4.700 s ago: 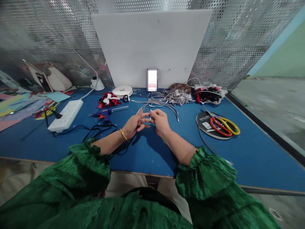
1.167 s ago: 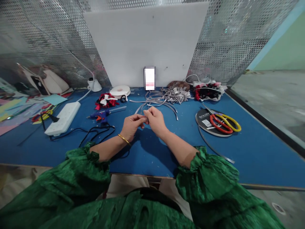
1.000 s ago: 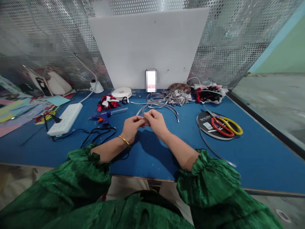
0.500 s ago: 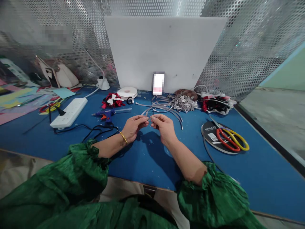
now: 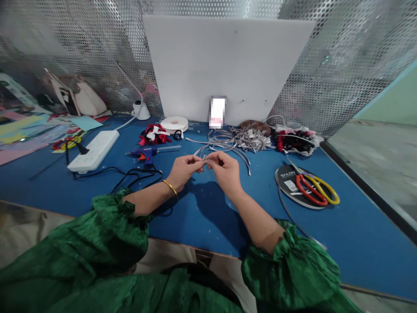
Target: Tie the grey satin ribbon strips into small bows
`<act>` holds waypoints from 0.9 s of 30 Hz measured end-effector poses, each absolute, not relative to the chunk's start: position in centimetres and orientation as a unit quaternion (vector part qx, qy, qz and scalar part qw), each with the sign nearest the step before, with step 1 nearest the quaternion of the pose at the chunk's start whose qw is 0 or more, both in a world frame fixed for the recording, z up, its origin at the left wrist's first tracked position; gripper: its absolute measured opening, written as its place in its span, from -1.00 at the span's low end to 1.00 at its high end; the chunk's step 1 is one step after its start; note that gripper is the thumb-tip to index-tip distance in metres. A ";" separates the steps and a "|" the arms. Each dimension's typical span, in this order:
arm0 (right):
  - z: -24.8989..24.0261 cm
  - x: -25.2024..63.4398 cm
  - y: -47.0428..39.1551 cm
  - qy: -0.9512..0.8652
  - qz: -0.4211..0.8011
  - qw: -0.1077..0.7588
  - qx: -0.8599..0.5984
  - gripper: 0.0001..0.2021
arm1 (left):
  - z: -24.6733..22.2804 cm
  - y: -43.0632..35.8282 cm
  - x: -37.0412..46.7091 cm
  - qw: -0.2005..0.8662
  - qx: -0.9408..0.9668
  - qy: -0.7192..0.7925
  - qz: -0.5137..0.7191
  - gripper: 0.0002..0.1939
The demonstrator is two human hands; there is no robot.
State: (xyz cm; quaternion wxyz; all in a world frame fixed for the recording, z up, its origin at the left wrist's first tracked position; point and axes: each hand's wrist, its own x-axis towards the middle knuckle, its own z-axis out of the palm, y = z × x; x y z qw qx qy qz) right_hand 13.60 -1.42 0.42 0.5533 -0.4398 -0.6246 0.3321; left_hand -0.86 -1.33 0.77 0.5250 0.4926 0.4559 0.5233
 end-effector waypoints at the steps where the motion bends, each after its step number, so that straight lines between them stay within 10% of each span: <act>1: 0.4 13.6 -1.5 -0.633 0.319 0.551 -0.441 -0.94 | 0.7 -1.3 -0.9 0.518 0.495 0.460 0.524 -0.91; 12: 0.0 14.4 -1.5 -0.777 0.081 0.452 -0.430 -0.81 | -0.7 -0.5 -1.4 0.390 0.622 0.495 0.466 -0.90; 27: -0.1 13.8 -1.3 -0.667 0.263 0.506 -0.480 -0.92 | 0.2 -1.1 -1.6 0.247 0.702 0.502 0.440 -0.90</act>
